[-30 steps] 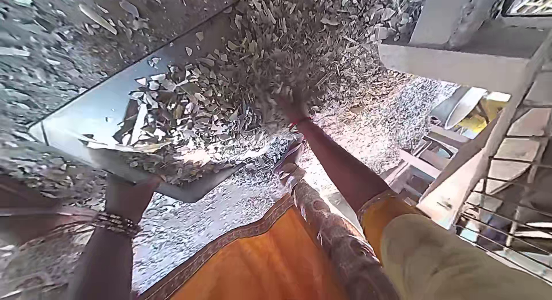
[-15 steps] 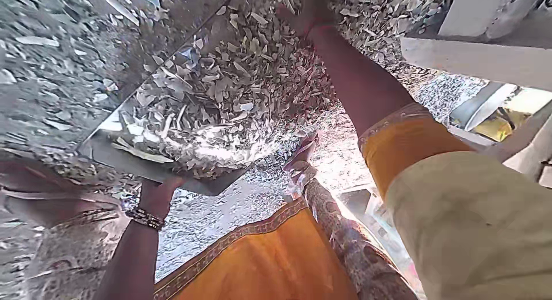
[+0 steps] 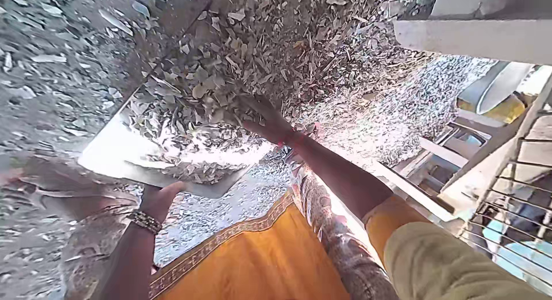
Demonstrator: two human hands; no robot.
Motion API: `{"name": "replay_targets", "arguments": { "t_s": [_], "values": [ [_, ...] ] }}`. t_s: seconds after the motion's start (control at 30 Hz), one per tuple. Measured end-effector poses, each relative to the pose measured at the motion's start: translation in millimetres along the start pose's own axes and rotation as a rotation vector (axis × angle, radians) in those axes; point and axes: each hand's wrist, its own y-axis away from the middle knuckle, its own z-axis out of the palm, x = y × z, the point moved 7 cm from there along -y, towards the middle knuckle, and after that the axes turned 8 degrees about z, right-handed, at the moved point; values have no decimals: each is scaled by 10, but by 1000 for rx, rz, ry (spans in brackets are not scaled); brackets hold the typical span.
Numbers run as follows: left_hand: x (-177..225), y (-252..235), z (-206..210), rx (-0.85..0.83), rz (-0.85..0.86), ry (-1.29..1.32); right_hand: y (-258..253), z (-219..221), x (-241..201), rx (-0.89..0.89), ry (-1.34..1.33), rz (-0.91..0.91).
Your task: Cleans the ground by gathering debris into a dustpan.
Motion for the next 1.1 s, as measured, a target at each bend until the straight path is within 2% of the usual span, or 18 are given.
{"name": "replay_targets", "arguments": {
  "t_s": [0.03, 0.07, 0.1, 0.17, 0.23, 0.27, 0.3, 0.33, 0.4, 0.43, 0.5, 0.57, 0.67, 0.77, 0.83, 0.93, 1.03, 1.1],
  "values": [
    [42, 0, -100, -4, 6, -50, 123, -114, 103, 80, -60, -46],
    [101, -20, -225, -14, 10, -105, 215, -333, 321, 269, -121, -53],
    [181, -63, -366, -14, 46, -195, 300, -632, 634, 508, -163, 34],
    [344, -196, -665, -8, 158, -394, 452, -1273, 1454, 926, -241, 391],
    [554, -377, -847, -26, 279, -548, 439, -1680, 2324, 1139, -393, 609],
    [637, -484, -907, -21, 438, -653, 380, -1719, 2559, 1144, -483, 673],
    [675, -589, -955, -29, 608, -766, 285, -1689, 2585, 1103, -541, 741],
    [786, -635, -942, -58, 668, -887, 171, -1648, 2430, 1047, -587, 805],
    [1115, -555, -739, -191, 278, -1002, 84, -1497, 1959, 925, -629, 881],
    [1181, -511, -674, -187, 204, -946, 31, -1391, 1835, 921, -609, 839],
    [1167, -469, -672, -74, 224, -680, -190, -1192, 1809, 956, -571, 634],
    [977, -505, -688, -33, 291, -481, -285, -1004, 1752, 843, -577, 530],
    [697, -495, -664, -49, 302, -490, -295, -717, 1484, 596, -565, 442],
    [433, -455, -721, -1, 198, -587, -177, -347, 973, 407, -451, 302],
    [312, -402, -657, 55, 75, -490, -75, 1, 649, 337, -326, 258],
    [117, -326, -557, 128, -4, -298, 46, 386, 249, 109, -236, 238],
    [-112, -189, -420, 132, -102, -29, 160, 291, -162, -170, -104, 67],
    [-170, -68, -299, 145, -182, 79, -55, -162, -384, 1, 100, -81]
  ]
}}
